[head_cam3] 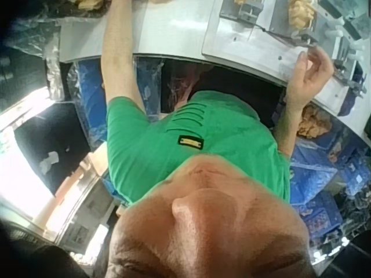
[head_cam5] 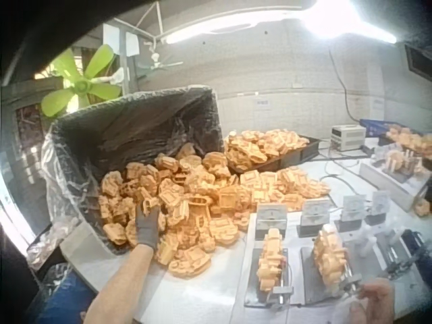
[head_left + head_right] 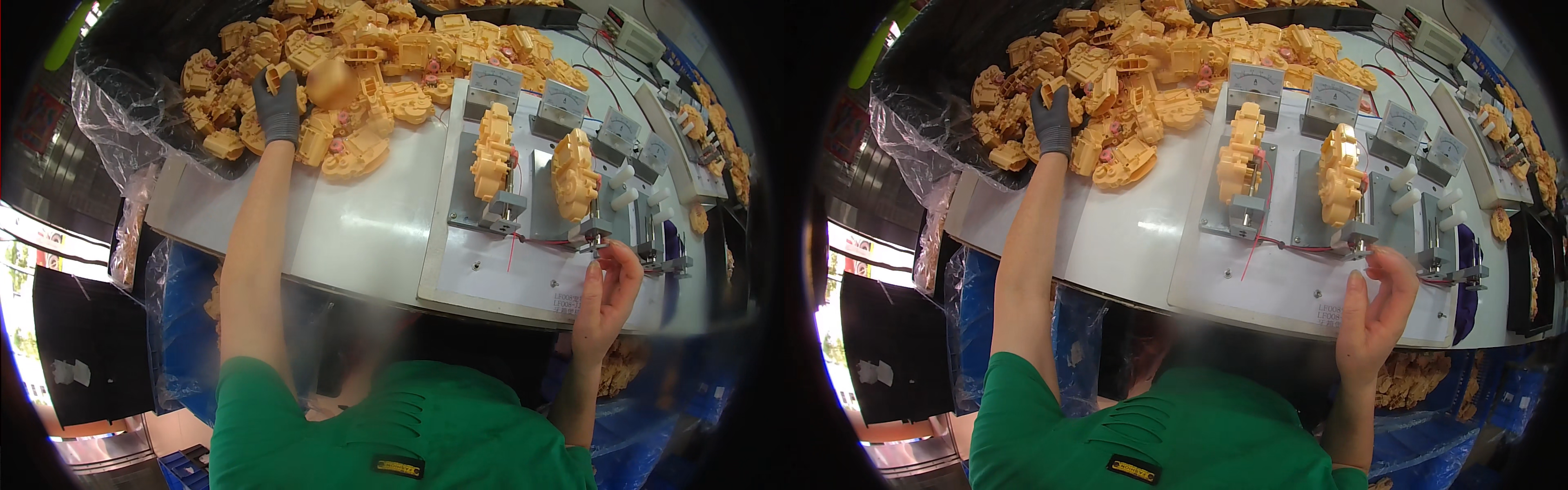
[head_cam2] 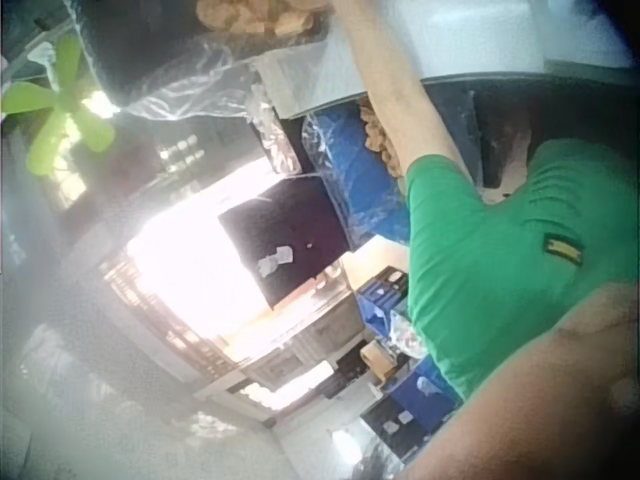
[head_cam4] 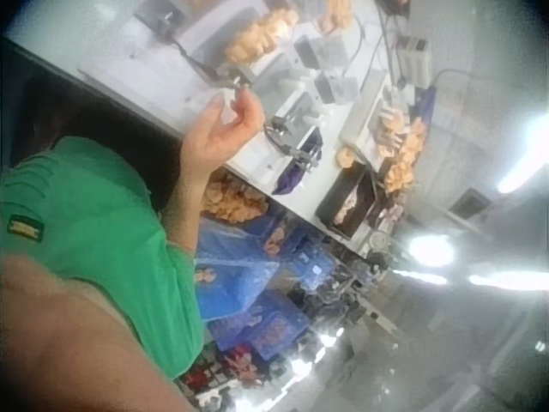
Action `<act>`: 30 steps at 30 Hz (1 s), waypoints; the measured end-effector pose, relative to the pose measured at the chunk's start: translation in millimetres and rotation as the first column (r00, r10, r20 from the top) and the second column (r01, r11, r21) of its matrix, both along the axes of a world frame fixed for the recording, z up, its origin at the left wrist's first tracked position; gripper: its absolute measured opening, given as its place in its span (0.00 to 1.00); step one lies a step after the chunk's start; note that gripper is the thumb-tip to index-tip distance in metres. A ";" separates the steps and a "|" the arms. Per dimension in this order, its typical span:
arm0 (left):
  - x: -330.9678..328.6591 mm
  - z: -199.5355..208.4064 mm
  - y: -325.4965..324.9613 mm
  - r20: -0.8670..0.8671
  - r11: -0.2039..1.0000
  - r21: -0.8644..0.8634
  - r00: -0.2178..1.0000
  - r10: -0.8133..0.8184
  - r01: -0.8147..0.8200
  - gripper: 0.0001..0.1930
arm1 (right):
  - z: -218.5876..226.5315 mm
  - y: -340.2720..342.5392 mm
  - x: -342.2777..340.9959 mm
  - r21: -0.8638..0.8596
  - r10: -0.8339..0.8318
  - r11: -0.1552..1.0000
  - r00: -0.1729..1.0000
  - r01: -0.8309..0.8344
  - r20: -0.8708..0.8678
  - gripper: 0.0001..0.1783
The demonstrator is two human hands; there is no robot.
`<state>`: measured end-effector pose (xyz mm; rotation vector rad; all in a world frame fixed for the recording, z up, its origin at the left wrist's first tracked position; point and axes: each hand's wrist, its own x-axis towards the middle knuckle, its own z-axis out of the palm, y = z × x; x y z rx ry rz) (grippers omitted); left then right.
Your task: The person is assembling and testing small plastic toy gear components on a multi-station jig.
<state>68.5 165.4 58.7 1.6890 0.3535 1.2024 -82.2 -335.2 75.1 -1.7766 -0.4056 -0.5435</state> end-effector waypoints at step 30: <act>-83.9 112.5 -244.2 -0.344 0.608 0.345 0.699 -0.627 0.715 0.22 | 22.4 -75.6 -1.8 -0.042 -0.230 0.973 0.972 0.228 -0.042 0.17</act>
